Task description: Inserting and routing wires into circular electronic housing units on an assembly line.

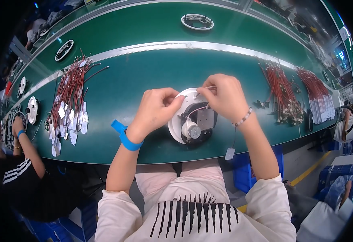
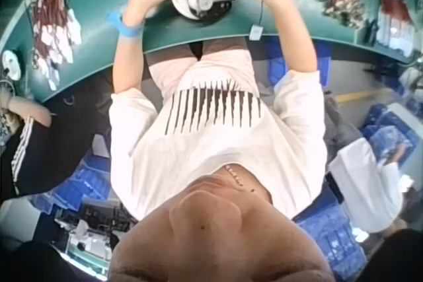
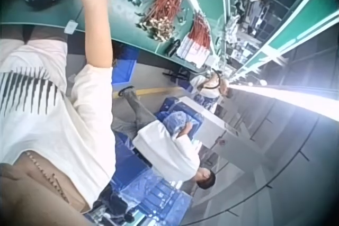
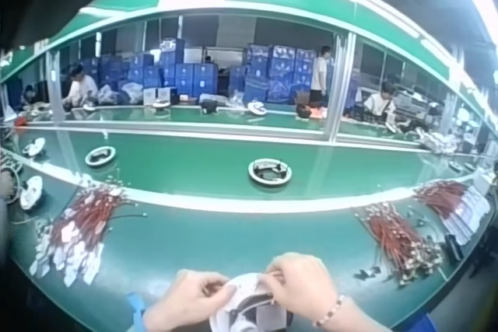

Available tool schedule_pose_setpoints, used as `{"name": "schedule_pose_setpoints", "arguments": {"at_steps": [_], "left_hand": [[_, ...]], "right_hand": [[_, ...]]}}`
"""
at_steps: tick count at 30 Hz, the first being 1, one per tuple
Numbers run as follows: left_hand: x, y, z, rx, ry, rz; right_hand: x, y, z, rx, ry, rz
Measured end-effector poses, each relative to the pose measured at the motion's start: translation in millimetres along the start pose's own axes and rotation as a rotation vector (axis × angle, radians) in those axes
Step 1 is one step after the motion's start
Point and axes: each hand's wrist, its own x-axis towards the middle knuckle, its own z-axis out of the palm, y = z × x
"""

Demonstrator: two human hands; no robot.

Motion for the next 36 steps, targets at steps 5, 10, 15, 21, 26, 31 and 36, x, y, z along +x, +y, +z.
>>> {"name": "schedule_pose_setpoints", "arguments": {"at_steps": [5, 10, 15, 21, 26, 31, 36], "left_hand": [[17, 11, 6, 0.177, 0.229, 0.435], [36, 20, 9, 0.361, -0.168, 0.275], [35, 15, 6, 0.186, -0.125, 0.351], [37, 15, 5, 0.250, -0.145, 0.351], [32, 14, 1, 0.157, -0.173, 0.326], [31, -2, -1, 0.019, -0.195, 0.394], [31, 10, -3, 0.057, -0.265, 0.255]], "right_hand": [[-7, -3, 8, -0.035, 0.098, -0.068], [-10, -6, 12, -0.116, 0.157, -0.142], [-9, 3, 9, 0.063, 0.094, -0.116], [-1, 8, -2, 0.117, -0.034, -0.189], [-3, 6, 0, 0.120, -0.030, -0.176], [-7, 5, 5, 0.057, -0.035, -0.200], [-8, 4, 1, 0.038, -0.017, -0.217]]}}
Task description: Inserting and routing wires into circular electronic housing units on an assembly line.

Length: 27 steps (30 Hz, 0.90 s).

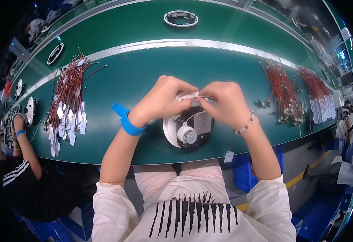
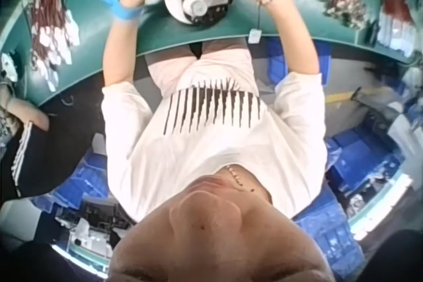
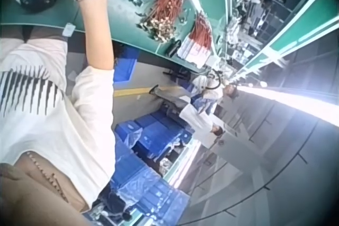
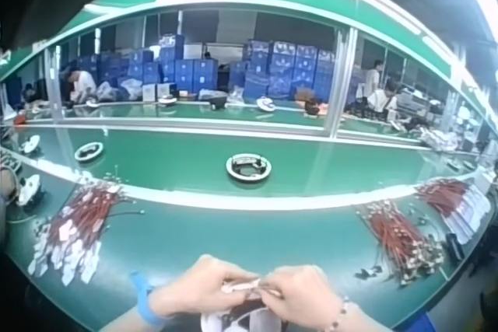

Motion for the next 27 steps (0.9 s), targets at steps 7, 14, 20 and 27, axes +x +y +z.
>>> {"name": "schedule_pose_setpoints", "arguments": {"at_steps": [7, 14, 20, 27], "left_hand": [[-3, -5, 10, -0.056, 0.110, -0.077], [-4, -12, 9, -0.380, 0.014, -0.165], [-12, -11, -3, -0.372, -0.110, -0.259], [-11, -13, 3, -0.372, -0.044, -0.286]], "right_hand": [[0, -1, 2, 0.019, -0.042, 0.073], [5, -2, -2, 0.222, -0.162, 0.324], [10, -10, 2, -0.027, -0.207, 0.237], [25, -13, -9, -0.115, -0.367, 0.162]]}}
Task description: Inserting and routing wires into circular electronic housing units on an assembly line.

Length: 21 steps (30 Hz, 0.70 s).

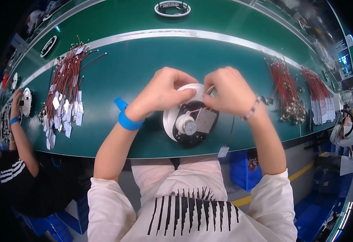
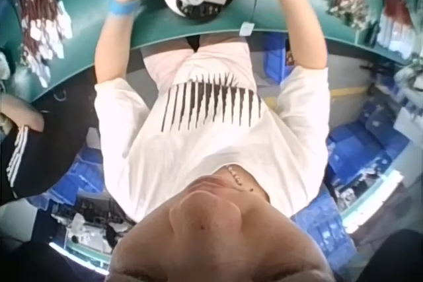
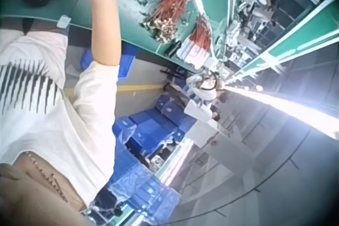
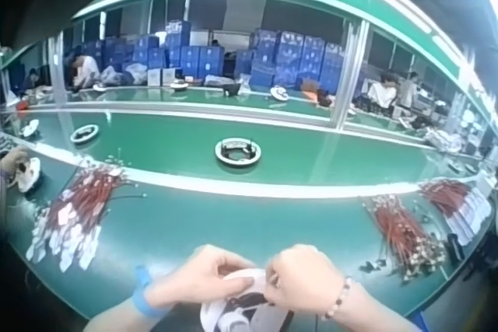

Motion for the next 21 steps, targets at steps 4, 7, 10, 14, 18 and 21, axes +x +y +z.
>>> {"name": "schedule_pose_setpoints", "arguments": {"at_steps": [4, 7, 10, 14, 18, 21], "left_hand": [[0, 1, 2, 0.021, 0.047, 0.015], [1, -2, 5, 0.017, 0.093, 0.010], [-1, -4, 9, 0.029, 0.131, 0.030], [1, -8, 12, 0.017, 0.261, 0.125], [1, -6, 11, 0.072, 0.273, 0.118], [2, -9, 10, 0.073, 0.250, 0.099]], "right_hand": [[14, 4, -5, -0.077, -0.125, 0.004], [9, 0, 5, -0.184, 0.060, -0.056], [10, -1, 7, -0.124, -0.028, 0.078], [12, 18, -9, 0.203, -0.156, 0.132], [12, 23, -8, 0.298, -0.177, 0.145], [15, 20, -11, 0.259, -0.221, 0.155]]}}
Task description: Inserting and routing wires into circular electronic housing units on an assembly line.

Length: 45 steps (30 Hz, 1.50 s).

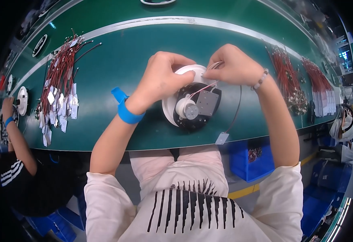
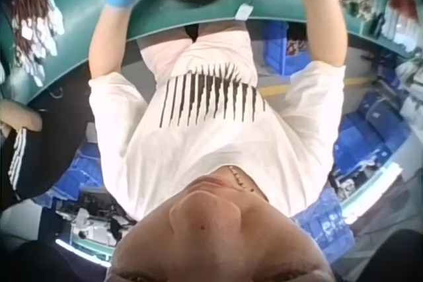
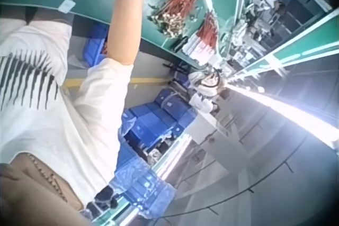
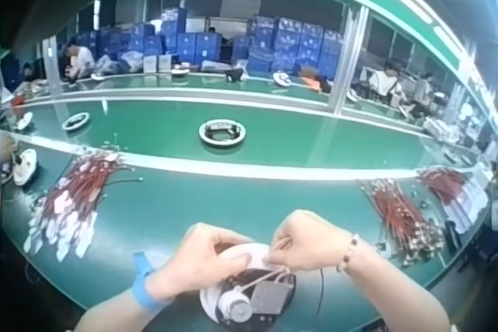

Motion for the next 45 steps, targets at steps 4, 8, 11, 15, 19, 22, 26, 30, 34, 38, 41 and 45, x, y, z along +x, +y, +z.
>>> {"name": "schedule_pose_setpoints", "arguments": {"at_steps": [4, 8, 11, 15, 19, 22, 26, 30, 34, 38, 41, 45], "left_hand": [[-1, -1, 2, -0.026, 0.024, 0.012], [-3, 4, 5, -0.005, 0.043, 0.046], [-4, 4, 6, -0.033, 0.065, 0.038], [0, 4, 3, -0.096, 0.064, -0.002], [2, 0, 5, -0.138, 0.037, 0.001], [5, 0, 0, -0.308, -0.081, -0.060], [20, -27, -13, -0.700, -0.356, -0.194], [19, -28, -13, -0.552, -0.509, -0.137], [18, -28, -20, -0.494, -0.567, -0.104], [18, -28, -22, -0.425, -0.575, -0.193], [19, -26, -18, -0.426, -0.548, -0.222], [19, -25, -16, -0.467, -0.439, -0.252]], "right_hand": [[4, 3, 0, 0.004, -0.038, 0.033], [7, 4, 2, -0.031, -0.043, 0.066], [1, 0, 4, -0.018, 0.035, 0.050], [-14, 0, 16, -0.024, 0.226, -0.042], [-25, -5, 30, -0.202, 0.479, -0.233], [-24, 4, 39, -0.179, 0.549, -0.210], [-25, 8, 46, -0.120, 0.568, -0.209], [-21, 2, 41, 0.089, 0.486, -0.150], [-16, 2, 36, 0.171, 0.331, -0.135], [-16, 0, 31, 0.163, 0.275, -0.078], [-16, 0, 30, 0.176, 0.245, -0.076], [-18, 16, 32, 0.369, 0.210, -0.061]]}}
